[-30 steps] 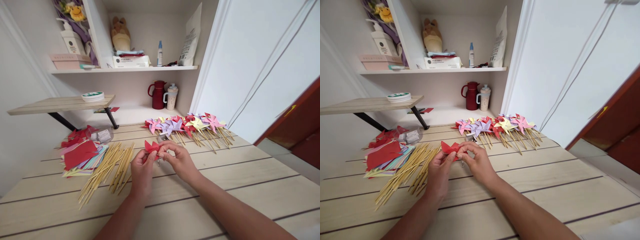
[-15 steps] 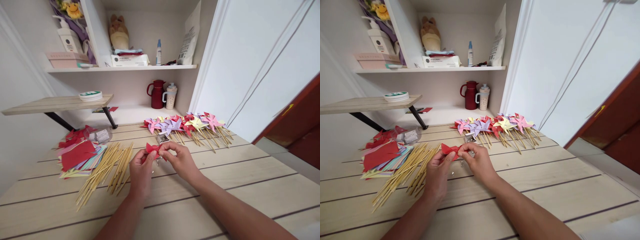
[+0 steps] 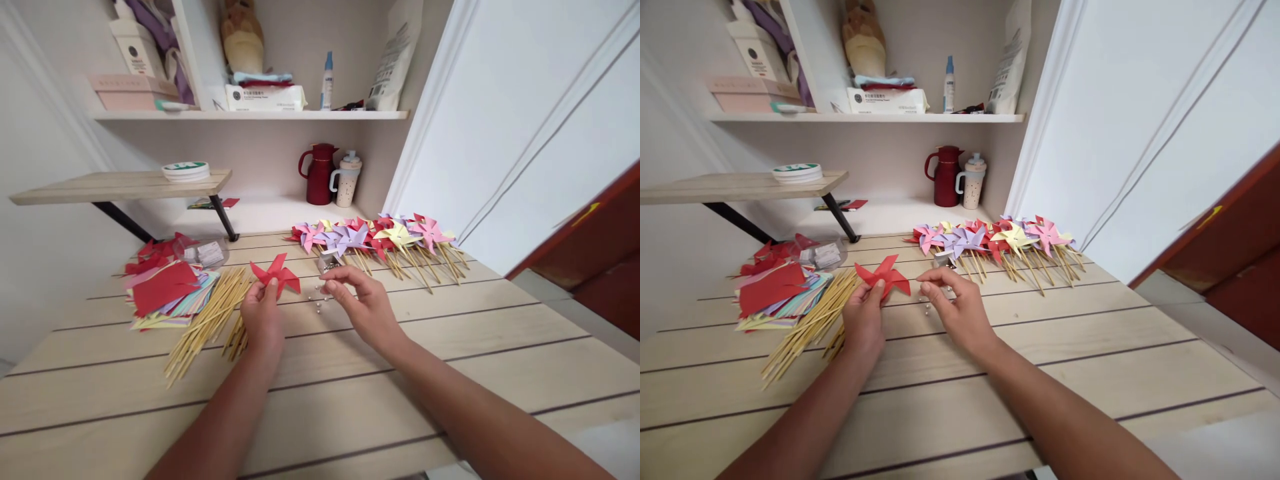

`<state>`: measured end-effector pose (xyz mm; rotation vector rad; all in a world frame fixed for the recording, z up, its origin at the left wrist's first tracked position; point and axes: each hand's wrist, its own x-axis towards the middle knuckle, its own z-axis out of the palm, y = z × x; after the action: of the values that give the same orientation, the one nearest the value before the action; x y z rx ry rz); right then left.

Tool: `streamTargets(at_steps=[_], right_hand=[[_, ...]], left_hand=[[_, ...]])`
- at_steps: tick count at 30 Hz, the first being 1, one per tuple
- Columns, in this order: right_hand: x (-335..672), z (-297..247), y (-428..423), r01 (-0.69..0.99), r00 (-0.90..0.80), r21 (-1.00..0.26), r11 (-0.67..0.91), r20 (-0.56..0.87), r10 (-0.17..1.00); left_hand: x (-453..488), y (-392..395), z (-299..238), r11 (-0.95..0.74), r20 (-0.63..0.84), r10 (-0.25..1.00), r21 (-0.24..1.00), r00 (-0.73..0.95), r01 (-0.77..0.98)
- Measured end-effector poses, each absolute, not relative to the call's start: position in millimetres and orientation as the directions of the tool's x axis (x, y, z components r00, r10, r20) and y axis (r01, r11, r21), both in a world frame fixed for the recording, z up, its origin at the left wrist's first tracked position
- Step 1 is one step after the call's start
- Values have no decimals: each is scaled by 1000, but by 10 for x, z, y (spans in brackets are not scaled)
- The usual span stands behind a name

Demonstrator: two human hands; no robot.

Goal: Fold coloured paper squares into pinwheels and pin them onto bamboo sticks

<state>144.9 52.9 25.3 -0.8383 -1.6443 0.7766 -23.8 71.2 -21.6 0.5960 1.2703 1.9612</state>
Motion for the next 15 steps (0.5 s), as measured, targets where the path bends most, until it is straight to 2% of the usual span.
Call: streamTargets(at_steps=[2,4,9,15], right_hand=[[1442,192,583,64,-214,-915,399,378,901],[1433,116,663,68,-255,-931,360,332,908],[1448,43,770,56,-240,-946,319,297,924],[1503,344,608,-155,-166,-930,335,358,919]], left_hand=[[-288,741,-218,-288,5,748,903,-663,-318],[-306,750,-226,-301,28,747,905,-665,-301],[-294,742,-261,-310,77,760,916,-645,-256],[-317,746,-274,-335,123,750,918,-650,-213]])
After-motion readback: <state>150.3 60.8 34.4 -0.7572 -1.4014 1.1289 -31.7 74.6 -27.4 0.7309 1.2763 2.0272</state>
